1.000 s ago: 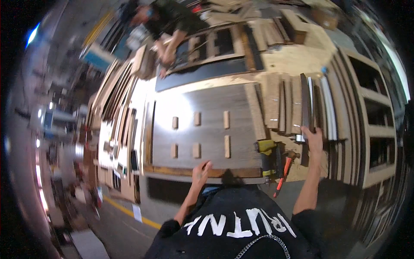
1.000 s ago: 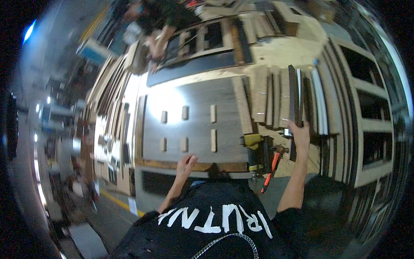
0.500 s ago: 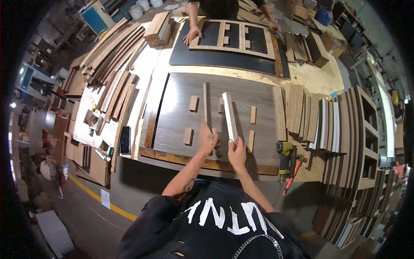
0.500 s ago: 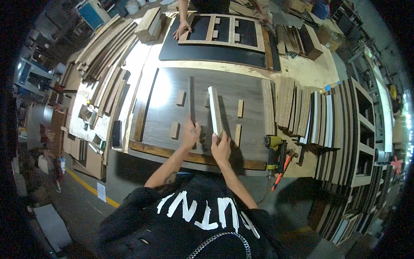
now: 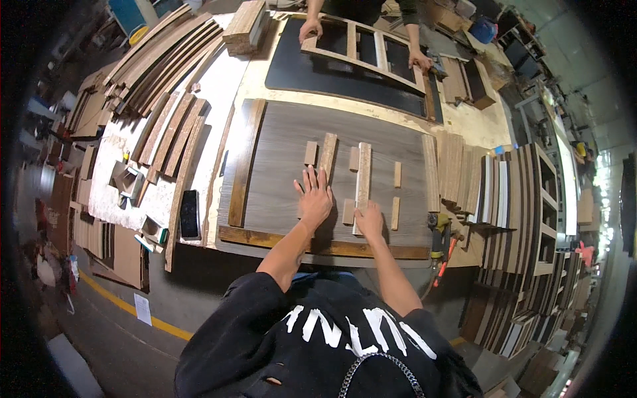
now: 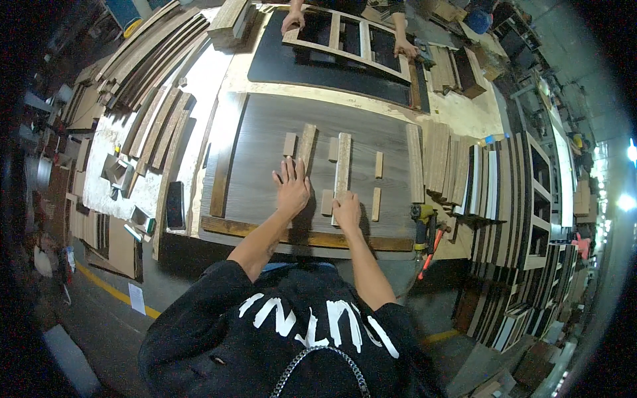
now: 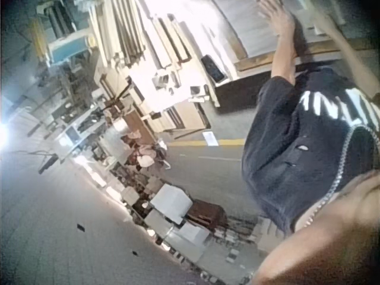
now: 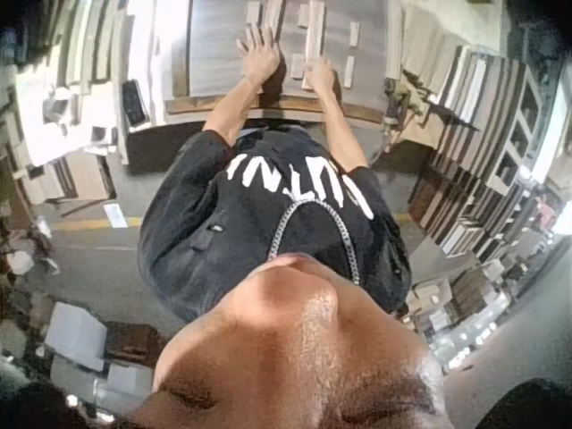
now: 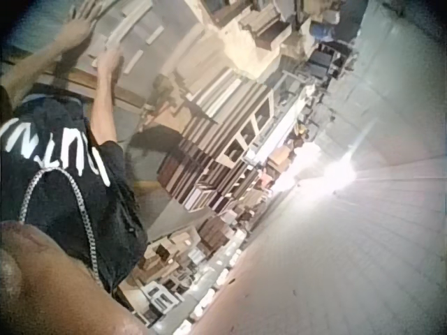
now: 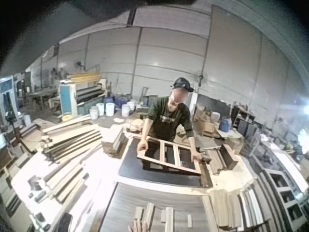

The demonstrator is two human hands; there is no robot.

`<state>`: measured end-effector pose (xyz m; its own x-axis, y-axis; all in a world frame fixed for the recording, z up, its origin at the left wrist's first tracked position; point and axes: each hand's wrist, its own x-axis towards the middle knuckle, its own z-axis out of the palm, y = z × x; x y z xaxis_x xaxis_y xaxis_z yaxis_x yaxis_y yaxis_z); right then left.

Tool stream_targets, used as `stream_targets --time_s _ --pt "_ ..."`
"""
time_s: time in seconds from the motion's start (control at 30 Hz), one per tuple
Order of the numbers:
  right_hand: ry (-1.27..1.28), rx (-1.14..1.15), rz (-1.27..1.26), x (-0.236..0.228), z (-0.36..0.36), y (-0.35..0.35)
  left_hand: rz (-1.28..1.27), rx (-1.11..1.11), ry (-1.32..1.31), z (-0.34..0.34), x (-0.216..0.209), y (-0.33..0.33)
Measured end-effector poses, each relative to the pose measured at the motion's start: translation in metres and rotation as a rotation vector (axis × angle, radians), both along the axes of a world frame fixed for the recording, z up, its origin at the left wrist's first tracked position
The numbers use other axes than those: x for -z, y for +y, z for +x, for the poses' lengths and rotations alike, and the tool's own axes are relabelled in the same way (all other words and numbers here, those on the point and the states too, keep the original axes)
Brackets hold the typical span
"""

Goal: Assembling a wooden frame by positioning wooden slats and securing them with a pneumatic nail gun.

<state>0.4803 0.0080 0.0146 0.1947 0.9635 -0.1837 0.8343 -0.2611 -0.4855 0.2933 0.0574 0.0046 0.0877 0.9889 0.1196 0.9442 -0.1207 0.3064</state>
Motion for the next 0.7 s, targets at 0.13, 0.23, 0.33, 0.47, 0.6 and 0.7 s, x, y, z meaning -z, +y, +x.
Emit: stream_targets --time_s 0.13,0.23,0.33,0.47,0.6,0.7 --pt "0.06 -0.003 0.02 0.01 0.016 0.006 -0.004 -0.067 0.011 -0.003 -0.01 0.009" --pt "0.046 0.012 0.006 0.007 0.01 0.009 -0.013 -0.069 0.019 -0.002 -0.009 0.006" --pt "-0.015 -0.026 -0.045 0.008 0.014 0.017 -0.053 -0.063 -0.021 -0.001 -0.011 0.006" --pt "0.077 -0.057 -0.297 -0.034 -0.007 0.026 -0.059 -0.115 -0.023 -0.013 -0.001 0.003" --pt "0.052 -0.014 -0.046 -0.005 0.016 0.015 -0.116 -0.095 -0.045 -0.021 -0.006 0.017" --pt "0.107 0.05 -0.076 0.01 0.027 0.007 -0.267 -0.091 -0.122 -0.092 -0.038 0.038"
